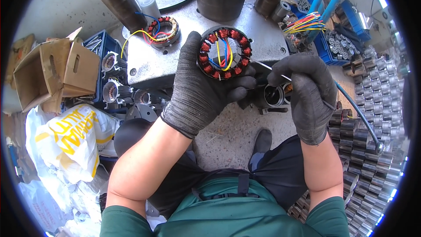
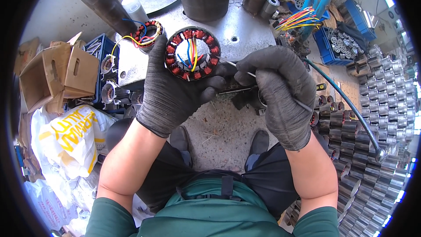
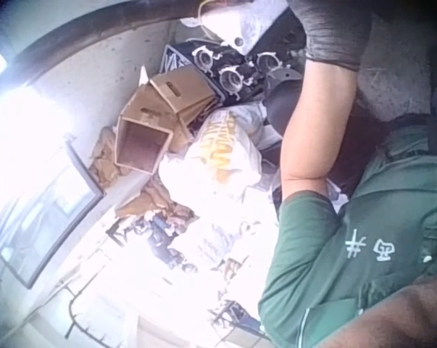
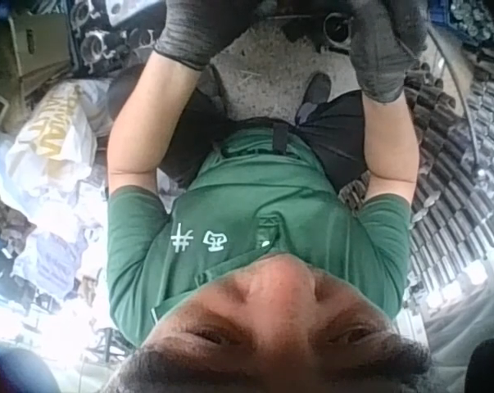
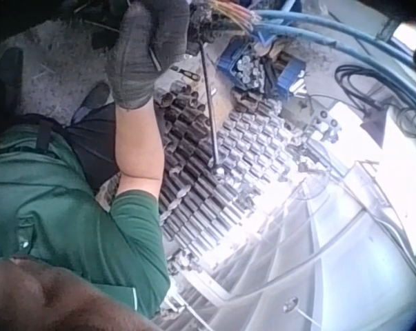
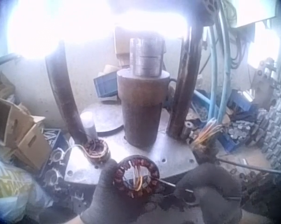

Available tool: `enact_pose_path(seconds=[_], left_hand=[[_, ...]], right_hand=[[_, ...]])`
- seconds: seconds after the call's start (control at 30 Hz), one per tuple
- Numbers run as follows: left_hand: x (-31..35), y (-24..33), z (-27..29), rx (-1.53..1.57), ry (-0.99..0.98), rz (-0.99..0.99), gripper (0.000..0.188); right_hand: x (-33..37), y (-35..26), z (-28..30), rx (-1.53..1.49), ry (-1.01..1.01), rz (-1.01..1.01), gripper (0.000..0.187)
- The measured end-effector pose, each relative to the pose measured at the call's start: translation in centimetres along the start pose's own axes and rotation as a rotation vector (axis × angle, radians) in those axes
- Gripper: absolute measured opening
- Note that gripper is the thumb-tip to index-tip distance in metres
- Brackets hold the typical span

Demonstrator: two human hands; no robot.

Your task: Manually assemble wires into an electric motor stator and use a hydraulic press to fit parts.

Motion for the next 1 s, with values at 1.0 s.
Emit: enact_pose_path(seconds=[1.0], left_hand=[[0.2, 0.1, 0.0, 0.000, 0.028, 0.010, 0.103]], right_hand=[[-0.7, 2.8, 0.8, -0.245, -0.005, -0.174, 0.016]])
Point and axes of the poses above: each hand's wrist, its own x-axis away from the middle knuckle, its own z-axis out of the back of the hand, y = z × x, the point moved 9 cm from there along -x, towards the middle knuckle, and after that the axes turned 2 degrees about -z, right-handed, at the moved point
